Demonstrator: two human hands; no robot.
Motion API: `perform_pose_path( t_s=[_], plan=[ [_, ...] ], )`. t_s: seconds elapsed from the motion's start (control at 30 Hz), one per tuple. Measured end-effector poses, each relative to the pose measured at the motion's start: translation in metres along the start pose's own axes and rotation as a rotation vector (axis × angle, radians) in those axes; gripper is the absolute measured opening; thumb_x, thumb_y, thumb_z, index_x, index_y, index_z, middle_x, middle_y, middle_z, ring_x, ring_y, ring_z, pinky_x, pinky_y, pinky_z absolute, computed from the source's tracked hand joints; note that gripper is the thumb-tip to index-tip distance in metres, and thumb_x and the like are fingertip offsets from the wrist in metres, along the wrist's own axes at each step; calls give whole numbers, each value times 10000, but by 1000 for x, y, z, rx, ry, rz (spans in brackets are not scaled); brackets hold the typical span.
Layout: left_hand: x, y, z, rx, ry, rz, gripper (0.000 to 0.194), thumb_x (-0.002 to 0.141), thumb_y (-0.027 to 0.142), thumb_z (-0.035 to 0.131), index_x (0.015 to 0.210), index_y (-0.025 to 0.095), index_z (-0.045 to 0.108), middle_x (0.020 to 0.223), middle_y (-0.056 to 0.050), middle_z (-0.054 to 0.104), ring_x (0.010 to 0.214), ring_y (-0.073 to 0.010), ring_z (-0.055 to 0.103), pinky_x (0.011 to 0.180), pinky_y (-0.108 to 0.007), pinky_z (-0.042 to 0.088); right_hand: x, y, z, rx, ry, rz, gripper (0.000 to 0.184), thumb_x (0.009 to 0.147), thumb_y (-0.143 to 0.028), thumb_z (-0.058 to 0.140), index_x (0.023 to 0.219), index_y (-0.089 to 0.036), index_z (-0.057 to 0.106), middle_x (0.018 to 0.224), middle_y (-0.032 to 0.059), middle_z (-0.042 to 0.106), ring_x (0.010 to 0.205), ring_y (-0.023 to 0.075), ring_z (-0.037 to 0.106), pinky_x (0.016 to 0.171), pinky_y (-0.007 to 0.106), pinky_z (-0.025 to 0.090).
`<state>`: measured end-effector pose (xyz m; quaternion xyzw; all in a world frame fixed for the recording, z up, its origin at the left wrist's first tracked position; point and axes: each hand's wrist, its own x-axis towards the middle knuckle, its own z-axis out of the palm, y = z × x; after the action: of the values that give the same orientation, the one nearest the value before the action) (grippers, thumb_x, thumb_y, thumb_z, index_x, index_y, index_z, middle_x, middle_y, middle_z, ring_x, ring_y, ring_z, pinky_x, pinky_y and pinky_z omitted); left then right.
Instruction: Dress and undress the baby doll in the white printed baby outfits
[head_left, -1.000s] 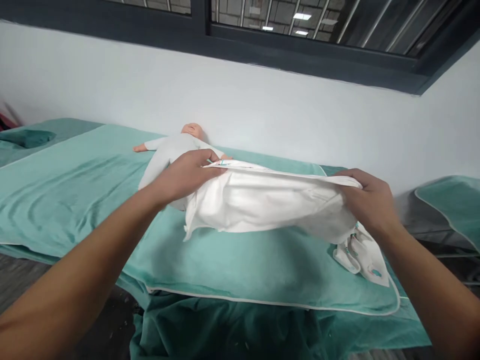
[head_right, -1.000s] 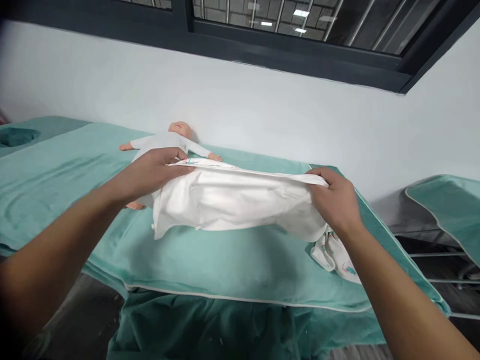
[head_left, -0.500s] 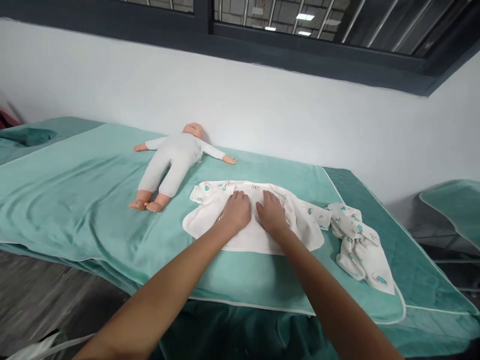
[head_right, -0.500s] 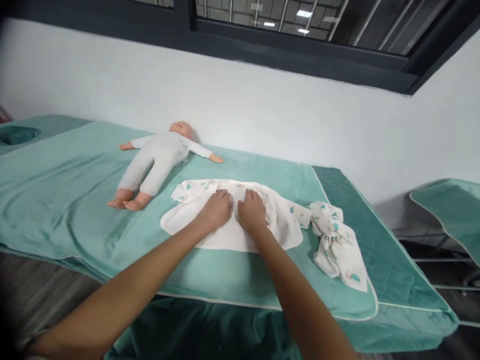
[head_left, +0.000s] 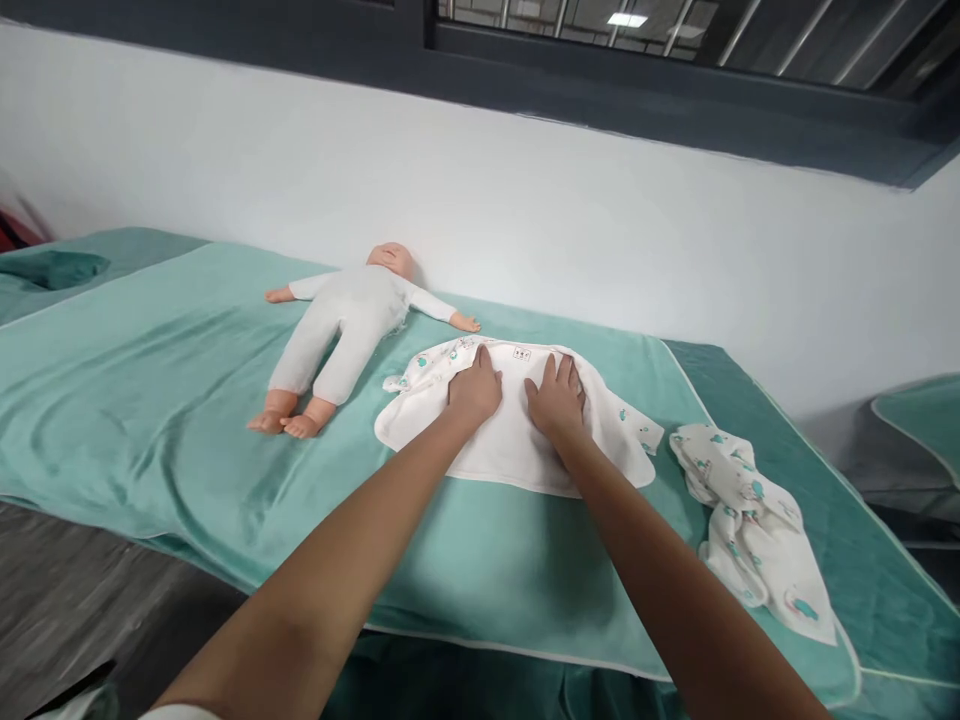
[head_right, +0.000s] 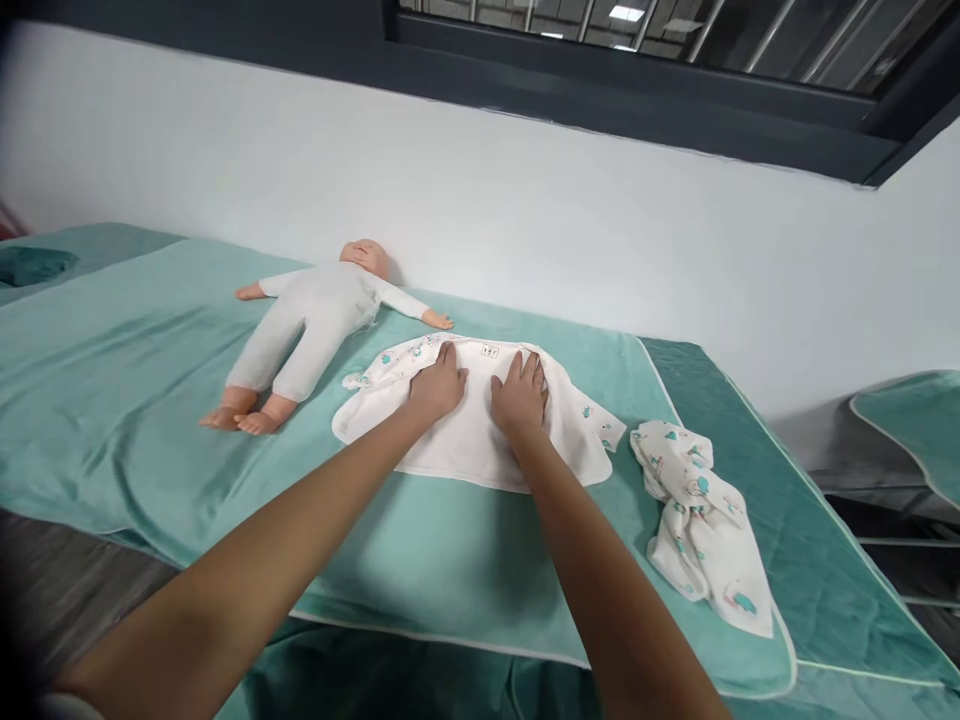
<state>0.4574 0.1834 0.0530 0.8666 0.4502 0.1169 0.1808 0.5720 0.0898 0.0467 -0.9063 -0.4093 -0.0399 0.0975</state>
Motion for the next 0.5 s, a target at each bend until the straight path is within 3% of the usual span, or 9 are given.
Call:
perform_pose_path(
  t_s=[0.23,0.4,0.5],
  plan=[
    [21,-1,18,32,-28,-30,660,1046,414,265,1617,87,220,1542,-246,496,1280,-333,633,1053,-430,500,29,7,20,24,9,-31,663,1036,-406,297,1579,-25,312,1665,260,269,1551,345,251,1205,490,290],
    [20,0,19,45,-31,-15,651,1052,409,246,1601,61,260,1459,-262,573,1239,-340,659,1025,-435,512,27,6,22,-1,30,-89,624,1044,-361,295,1522,27,397,1609,305,356,1526,360,311,1207,480,278],
    [13,1,17,46,-21,2,654,1050,408,256,1590,40,284,1489,-272,542,1300,-351,615,1065,-456,486,21,2,18,-14,38,-157,575,1047,-307,292,1505,7,443,1618,277,364,1529,341,316,1219,467,258]
  ],
)
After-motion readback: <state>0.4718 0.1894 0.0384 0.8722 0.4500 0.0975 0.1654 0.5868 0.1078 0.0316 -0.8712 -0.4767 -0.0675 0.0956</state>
